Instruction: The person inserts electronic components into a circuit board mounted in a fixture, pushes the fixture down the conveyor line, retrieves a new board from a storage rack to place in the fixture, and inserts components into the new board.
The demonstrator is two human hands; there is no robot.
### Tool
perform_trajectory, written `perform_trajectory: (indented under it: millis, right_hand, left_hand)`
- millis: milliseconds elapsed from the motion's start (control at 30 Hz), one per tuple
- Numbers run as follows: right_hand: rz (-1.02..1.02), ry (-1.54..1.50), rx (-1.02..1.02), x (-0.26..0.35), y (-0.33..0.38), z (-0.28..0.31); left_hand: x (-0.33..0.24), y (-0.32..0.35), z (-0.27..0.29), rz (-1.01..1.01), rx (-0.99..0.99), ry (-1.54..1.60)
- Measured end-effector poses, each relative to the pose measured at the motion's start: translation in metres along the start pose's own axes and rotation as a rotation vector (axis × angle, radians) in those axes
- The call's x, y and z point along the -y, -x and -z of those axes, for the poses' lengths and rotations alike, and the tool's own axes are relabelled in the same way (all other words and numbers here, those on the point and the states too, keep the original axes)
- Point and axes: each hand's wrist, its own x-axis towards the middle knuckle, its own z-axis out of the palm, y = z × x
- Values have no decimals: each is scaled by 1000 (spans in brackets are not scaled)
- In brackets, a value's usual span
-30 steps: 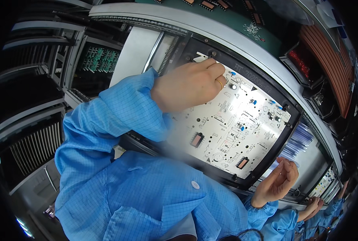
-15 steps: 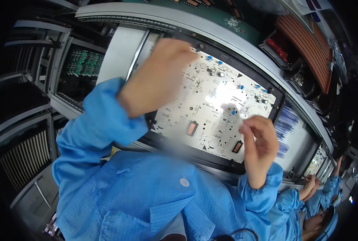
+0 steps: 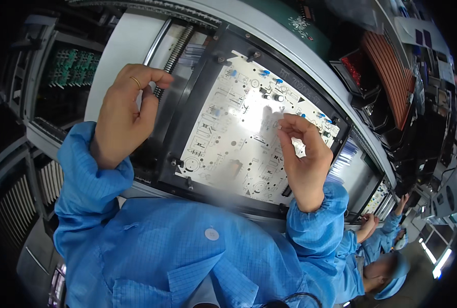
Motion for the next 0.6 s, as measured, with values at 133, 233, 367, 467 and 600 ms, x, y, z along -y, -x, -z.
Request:
perform_trajectory:
  millis: [133,233,367,467,600]
  right_hand:
    - [34,41,-58,1,1,-7]
    - [81,115,-88,0,1,-10]
    - [69,120,-39,3,2,-8]
    - [41,92,-72,-1,6,-10]
    - [22,151,-79,2,7,-11]
  left_hand:
    - [4,0,0,-7,43,-43]
    - [4,0,1,-10,62,-59]
    - [3,3,1,18,61,-77]
    - [1,3,0,7,76,-96]
    - [0,2,-1,22,94,-101]
